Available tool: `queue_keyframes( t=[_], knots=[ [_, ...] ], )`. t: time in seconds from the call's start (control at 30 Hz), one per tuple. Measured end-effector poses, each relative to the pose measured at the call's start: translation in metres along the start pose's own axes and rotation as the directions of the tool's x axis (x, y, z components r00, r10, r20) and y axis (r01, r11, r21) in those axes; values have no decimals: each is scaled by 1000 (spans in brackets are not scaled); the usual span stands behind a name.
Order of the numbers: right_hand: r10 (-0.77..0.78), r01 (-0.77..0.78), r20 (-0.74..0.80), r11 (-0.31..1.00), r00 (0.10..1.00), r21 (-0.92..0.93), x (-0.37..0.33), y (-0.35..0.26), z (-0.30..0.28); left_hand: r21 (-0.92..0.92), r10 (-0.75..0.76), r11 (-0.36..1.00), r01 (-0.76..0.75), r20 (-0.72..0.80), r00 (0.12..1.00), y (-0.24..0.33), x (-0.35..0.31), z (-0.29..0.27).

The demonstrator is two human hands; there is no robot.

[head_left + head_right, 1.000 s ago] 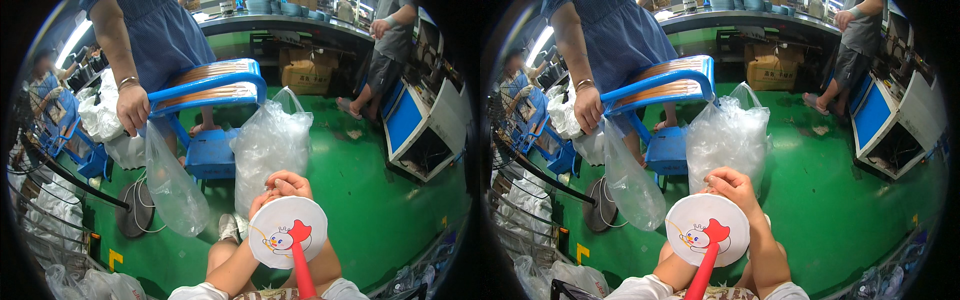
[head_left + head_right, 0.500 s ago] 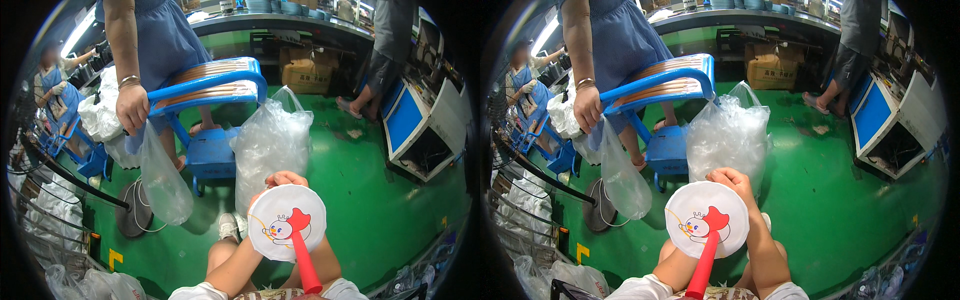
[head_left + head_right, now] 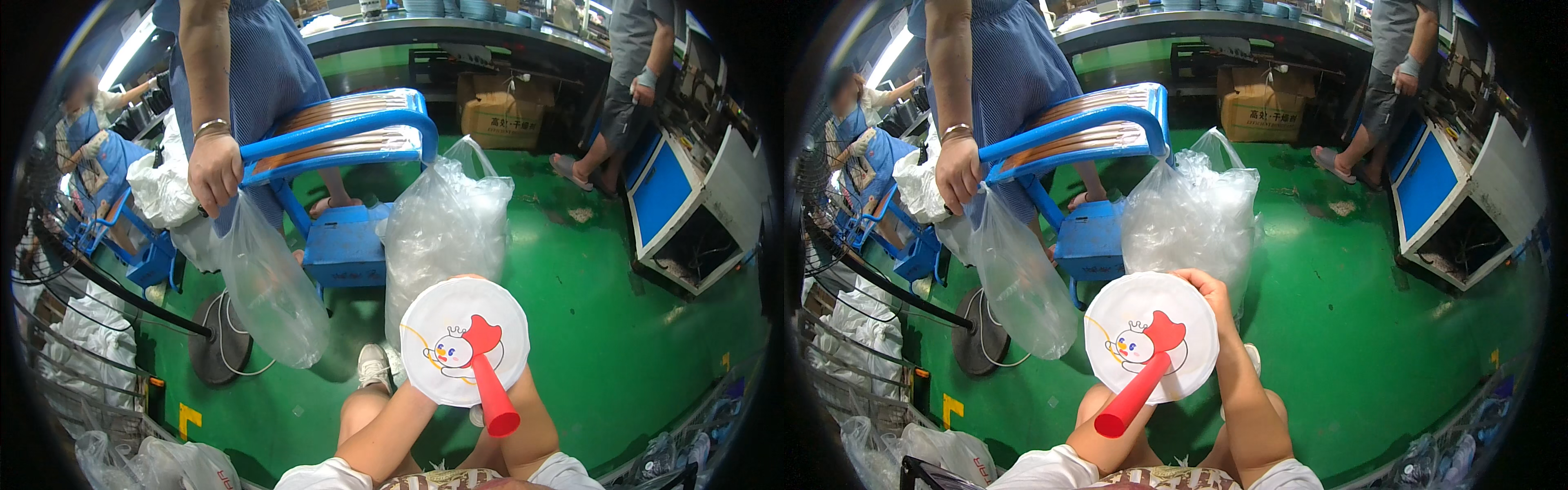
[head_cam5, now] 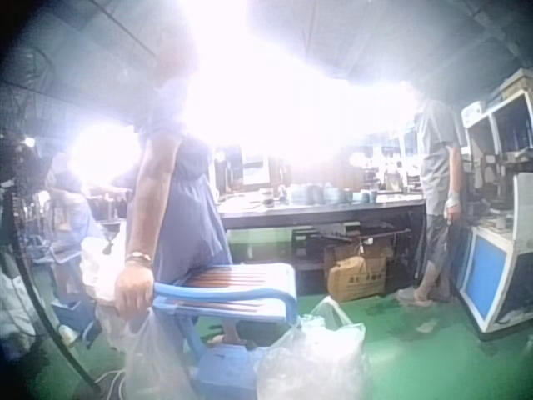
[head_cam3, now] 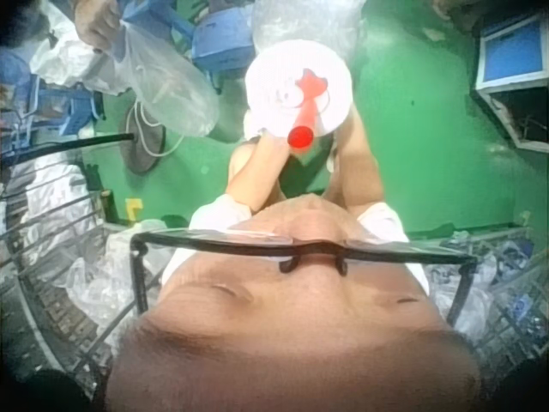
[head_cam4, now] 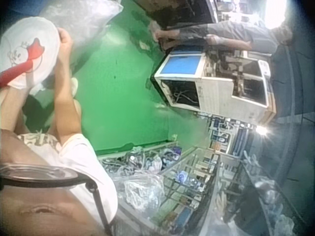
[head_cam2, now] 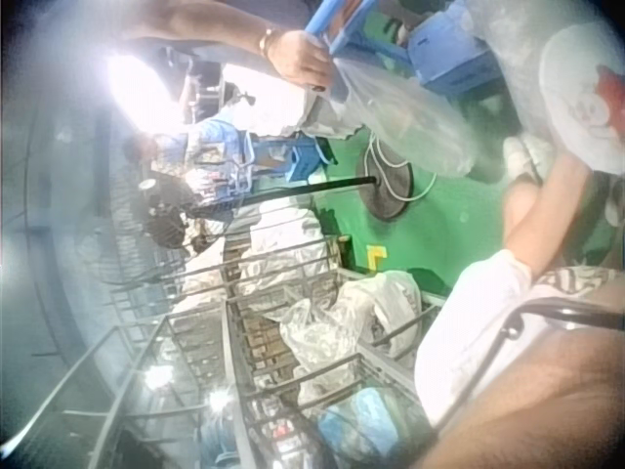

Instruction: The person points to shoes on a conveyor belt, then moves to a storage area and handles various shoe components and a drink.

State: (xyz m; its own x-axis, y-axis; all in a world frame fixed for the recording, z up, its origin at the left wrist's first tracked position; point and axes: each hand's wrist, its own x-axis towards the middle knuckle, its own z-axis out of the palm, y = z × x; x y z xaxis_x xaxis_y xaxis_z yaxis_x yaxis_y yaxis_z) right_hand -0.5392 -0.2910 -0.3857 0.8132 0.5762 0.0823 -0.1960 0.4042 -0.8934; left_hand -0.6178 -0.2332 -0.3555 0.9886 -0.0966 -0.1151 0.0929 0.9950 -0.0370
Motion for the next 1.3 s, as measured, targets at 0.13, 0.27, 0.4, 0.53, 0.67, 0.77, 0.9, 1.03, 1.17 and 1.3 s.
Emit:
queue_keyframes(
  t=[0.13,0.27,0.4,0.53,0.67,0.77,0.9,1.03,1.17,1.3],
  knots=[
    [11,-11,16,1000,1000,-6,-1,-2,-2,32,24,999,-22,-63,998,0,0,-1],
    [12,-12,11,999,1000,-32,1,2,-5,78,66,995,-56,-131,989,0,0,-4],
    [30,-31,-27,999,999,-45,0,1,-5,116,108,990,-85,-207,972,-2,1,-8],
    [1,-3,-27,997,1000,-78,4,4,-10,138,148,984,-113,-279,949,-3,5,-10],
    [2,-2,-20,999,1000,-45,4,11,-9,160,200,975,-152,-351,915,-1,3,-13],
    [-10,10,3,1000,1000,12,4,11,-7,161,230,971,-179,-400,887,0,1,-10],
    [26,-30,-112,999,993,-36,0,-9,12,183,248,965,-188,-398,883,1,2,-27],
    [-269,229,-88,919,959,-322,-8,-27,26,180,247,964,-193,-356,901,7,6,-47],
    [-186,139,-141,947,972,-291,-9,-22,32,245,257,955,-167,-402,879,13,2,-43],
    [-91,47,-185,972,979,-230,-4,-15,26,211,268,958,-194,-415,869,9,0,-18]
  ],
)
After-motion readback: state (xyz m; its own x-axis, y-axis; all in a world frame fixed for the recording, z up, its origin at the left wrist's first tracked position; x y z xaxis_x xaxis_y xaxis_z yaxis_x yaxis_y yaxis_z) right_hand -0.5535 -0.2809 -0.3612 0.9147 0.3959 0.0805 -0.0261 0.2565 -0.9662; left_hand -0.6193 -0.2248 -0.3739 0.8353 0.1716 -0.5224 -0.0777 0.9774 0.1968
